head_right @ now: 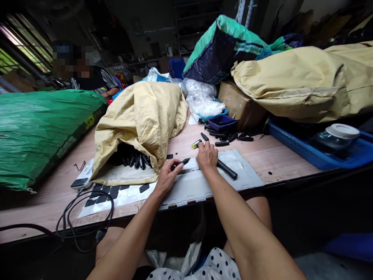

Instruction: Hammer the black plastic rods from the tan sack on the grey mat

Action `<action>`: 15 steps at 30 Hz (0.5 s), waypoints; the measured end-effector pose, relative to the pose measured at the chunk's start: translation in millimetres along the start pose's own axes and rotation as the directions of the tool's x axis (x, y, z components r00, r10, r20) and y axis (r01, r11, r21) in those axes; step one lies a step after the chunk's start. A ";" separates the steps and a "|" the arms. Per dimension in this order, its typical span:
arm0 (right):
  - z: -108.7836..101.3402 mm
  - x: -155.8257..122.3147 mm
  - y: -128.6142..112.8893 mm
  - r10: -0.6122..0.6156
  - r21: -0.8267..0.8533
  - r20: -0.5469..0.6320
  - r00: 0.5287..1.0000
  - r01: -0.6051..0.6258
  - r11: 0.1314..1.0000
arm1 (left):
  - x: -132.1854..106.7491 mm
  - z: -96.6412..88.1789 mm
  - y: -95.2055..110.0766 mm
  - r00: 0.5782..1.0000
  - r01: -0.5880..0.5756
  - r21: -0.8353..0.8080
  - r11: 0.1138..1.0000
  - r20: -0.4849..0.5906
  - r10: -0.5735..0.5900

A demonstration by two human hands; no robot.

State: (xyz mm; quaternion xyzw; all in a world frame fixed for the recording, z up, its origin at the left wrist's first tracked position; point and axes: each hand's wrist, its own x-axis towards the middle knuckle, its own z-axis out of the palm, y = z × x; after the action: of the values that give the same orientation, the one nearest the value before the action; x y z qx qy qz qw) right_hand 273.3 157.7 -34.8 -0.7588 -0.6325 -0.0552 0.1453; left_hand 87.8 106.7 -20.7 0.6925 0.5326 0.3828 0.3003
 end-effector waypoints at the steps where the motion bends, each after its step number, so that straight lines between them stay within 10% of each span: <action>1: 0.1 0.3 -0.1 -0.002 0.001 0.000 1.000 0.002 1.000 | -8.1 -5.4 8.8 1.000 0.012 -0.074 0.997 0.008 -0.011; 3: 0.6 0.3 -0.1 -0.005 0.004 -0.008 1.000 0.005 1.000 | -33.7 -16.7 29.1 0.990 0.061 -0.230 0.971 0.138 -0.029; 5: 0.9 0.0 0.0 -0.003 0.006 -0.016 1.000 0.003 1.000 | -68.8 -22.2 44.3 0.887 0.218 -0.365 0.905 0.461 -0.028; 9: 0.3 -0.7 -0.2 -0.005 0.011 0.000 1.000 0.005 1.000 | -137.6 5.6 21.6 0.360 0.621 -0.228 0.750 0.933 -0.014; 10: 0.0 -0.7 -0.3 -0.007 0.012 0.003 1.000 0.007 1.000 | -149.2 19.4 4.1 0.333 0.669 -0.169 0.724 0.939 -0.088; 15: -1.4 -0.4 -0.8 -0.013 0.014 -0.002 1.000 0.013 1.000 | -160.1 73.0 -85.5 0.535 0.760 -0.006 0.650 0.574 -0.620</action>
State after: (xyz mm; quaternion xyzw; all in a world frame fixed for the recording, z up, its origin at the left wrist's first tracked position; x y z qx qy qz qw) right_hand 272.6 157.1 -33.4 -0.7537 -0.6375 -0.0525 0.1509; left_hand 84.1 -27.3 -163.2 0.4535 0.6065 0.0922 0.6465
